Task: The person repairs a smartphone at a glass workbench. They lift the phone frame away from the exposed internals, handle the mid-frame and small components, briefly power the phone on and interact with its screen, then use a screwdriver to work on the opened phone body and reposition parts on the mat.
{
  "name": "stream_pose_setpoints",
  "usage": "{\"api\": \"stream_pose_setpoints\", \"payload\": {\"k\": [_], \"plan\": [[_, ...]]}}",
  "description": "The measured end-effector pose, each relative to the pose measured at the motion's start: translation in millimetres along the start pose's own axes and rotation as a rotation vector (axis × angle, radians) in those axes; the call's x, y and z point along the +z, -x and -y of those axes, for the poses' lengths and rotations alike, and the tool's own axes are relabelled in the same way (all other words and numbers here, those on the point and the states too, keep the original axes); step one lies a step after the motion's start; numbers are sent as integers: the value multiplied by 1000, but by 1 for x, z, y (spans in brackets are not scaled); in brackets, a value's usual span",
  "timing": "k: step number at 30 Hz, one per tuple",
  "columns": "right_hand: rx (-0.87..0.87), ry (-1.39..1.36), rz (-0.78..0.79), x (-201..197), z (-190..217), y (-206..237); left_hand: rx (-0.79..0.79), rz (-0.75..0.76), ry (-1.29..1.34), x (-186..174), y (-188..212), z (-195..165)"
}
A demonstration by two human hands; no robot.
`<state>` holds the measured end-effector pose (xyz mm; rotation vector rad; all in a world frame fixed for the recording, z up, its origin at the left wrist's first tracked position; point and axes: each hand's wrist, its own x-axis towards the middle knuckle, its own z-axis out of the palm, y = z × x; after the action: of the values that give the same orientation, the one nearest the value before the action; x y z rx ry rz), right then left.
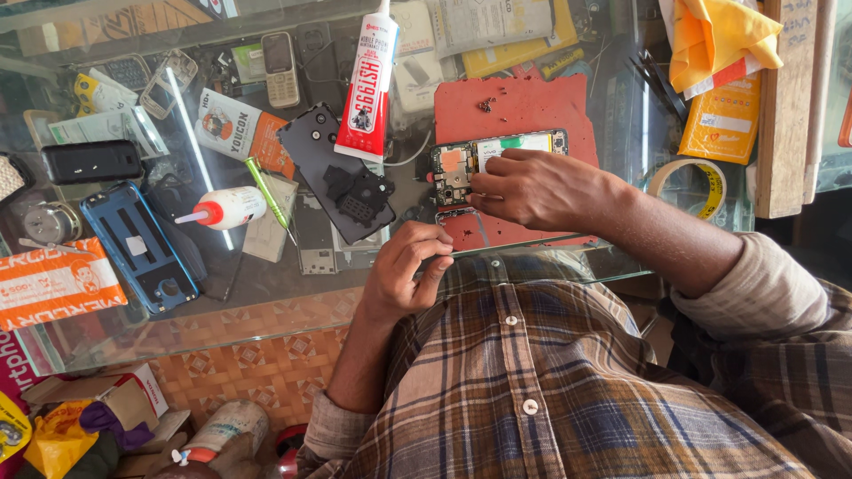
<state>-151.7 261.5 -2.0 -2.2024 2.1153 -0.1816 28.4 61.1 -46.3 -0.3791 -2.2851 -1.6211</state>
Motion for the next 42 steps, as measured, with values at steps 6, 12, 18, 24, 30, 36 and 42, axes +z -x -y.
{"api": "stream_pose_setpoints", "payload": {"k": [6,12,18,24,30,36,42], "plan": [[-3,61,71,-2,1,-4,14,-28,-24,2,0,2],[40,-74,24,-1,-2,-6,13,-26,-35,3,-1,2],[25,-14,24,1,-1,-4,24,-29,26,-2,-6,-5],[-8,2,-41,5,-1,2,-264,-105,-106,-1,-27,-6],[-5,-33,-61,6,-3,3,-499,25,-310,1,-64,7],[-7,31,-17,6,-5,4,-458,50,-414,7,-78,11],[0,10,-30,7,-6,4,-510,79,-389,5,-82,13]]}}
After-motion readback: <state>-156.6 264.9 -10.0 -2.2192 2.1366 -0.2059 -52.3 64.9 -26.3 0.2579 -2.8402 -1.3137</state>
